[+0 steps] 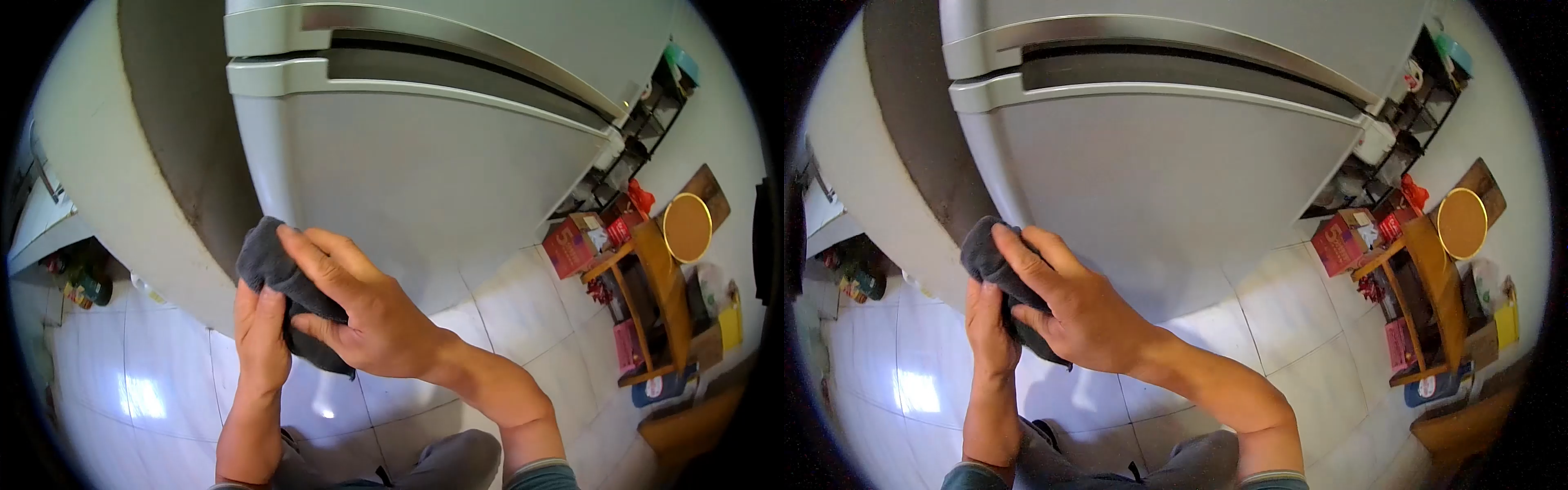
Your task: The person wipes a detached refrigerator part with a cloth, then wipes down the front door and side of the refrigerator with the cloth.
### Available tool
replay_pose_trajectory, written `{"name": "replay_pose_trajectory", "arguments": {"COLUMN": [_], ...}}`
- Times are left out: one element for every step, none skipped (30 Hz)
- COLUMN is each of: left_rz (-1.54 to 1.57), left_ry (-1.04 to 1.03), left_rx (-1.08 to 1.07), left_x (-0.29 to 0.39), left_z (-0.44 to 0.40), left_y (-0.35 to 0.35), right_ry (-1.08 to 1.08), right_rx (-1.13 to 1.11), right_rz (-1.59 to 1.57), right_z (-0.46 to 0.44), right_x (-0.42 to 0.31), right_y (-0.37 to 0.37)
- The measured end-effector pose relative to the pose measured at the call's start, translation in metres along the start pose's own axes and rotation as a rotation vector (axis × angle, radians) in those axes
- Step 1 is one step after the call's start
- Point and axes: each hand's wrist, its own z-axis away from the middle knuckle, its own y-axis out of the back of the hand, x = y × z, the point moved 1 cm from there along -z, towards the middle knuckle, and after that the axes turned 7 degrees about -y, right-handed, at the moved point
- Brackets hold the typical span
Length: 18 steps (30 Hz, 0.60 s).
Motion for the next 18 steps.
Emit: {"name": "replay_pose_trajectory", "arguments": {"left_rz": [0.008, 0.010, -0.015, -0.040, -0.107, -0.120, -0.152, -0.180, -0.143, -0.151, -0.173, -0.196, -0.225, -0.221, -0.255, -0.293, -0.329, -0.345], "left_ry": [0.016, 0.018, 0.010, 0.003, -0.080, -0.161, -0.188, -0.215, -0.215, -0.199, -0.192, -0.188, -0.179, -0.177, -0.205, -0.234, -0.230, -0.241], "left_rx": [-0.039, -0.056, -0.075, -0.092, -0.126, -0.073, -0.032, 0.006, 0.054, 0.061, 0.047, 0.031, 0.040, 0.010, -0.005, -0.018, -0.007, 0.001], "left_x": [0.002, 0.004, 0.006, 0.009, 0.019, 0.018, 0.018, 0.017, 0.014, 0.013, 0.010, 0.005, 0.001, -0.003, -0.005, -0.006, -0.006, -0.006], "left_z": [0.000, 0.000, 0.000, 0.000, -0.007, -0.008, -0.008, -0.009, -0.008, -0.007, -0.006, -0.005, -0.003, -0.003, -0.003, -0.002, -0.002, -0.003], "left_y": [-0.001, -0.002, -0.002, -0.003, -0.012, -0.009, -0.007, -0.005, -0.004, -0.006, -0.007, -0.010, -0.010, -0.013, -0.015, -0.016, -0.014, -0.012], "right_ry": [0.033, 0.067, 0.117, 0.164, 0.185, 0.204, 0.186, 0.169, 0.165, 0.157, 0.164, 0.181, 0.272, 0.364, 0.453, 0.527, 0.543, 0.566], "right_rx": [0.055, 0.111, 0.222, 0.330, 0.563, 0.795, 0.973, 1.152, 1.181, 1.216, 1.136, 1.073, 0.995, 0.945, 0.891, 0.885, 0.891, 0.889], "right_rz": [0.070, 0.140, 0.321, 0.501, 0.615, 0.728, 0.647, 0.565, 0.552, 0.545, 0.675, 0.764, 0.900, 0.944, 0.983, 0.939, 0.892, 0.841], "right_z": [0.001, 0.001, 0.001, 0.001, 0.000, -0.002, -0.005, -0.009, -0.017, -0.025, -0.038, -0.045, -0.050, -0.055, -0.059, -0.061, -0.058, -0.054], "right_x": [0.000, 0.001, -0.003, -0.008, -0.014, -0.016, -0.013, -0.008, -0.002, 0.005, 0.010, 0.007, 0.009, 0.008, 0.006, 0.007, 0.007, 0.009], "right_y": [0.005, 0.012, 0.026, 0.045, 0.063, 0.081, 0.098, 0.114, 0.123, 0.125, 0.115, 0.096, 0.076, 0.053, 0.036, 0.031, 0.042, 0.055]}}
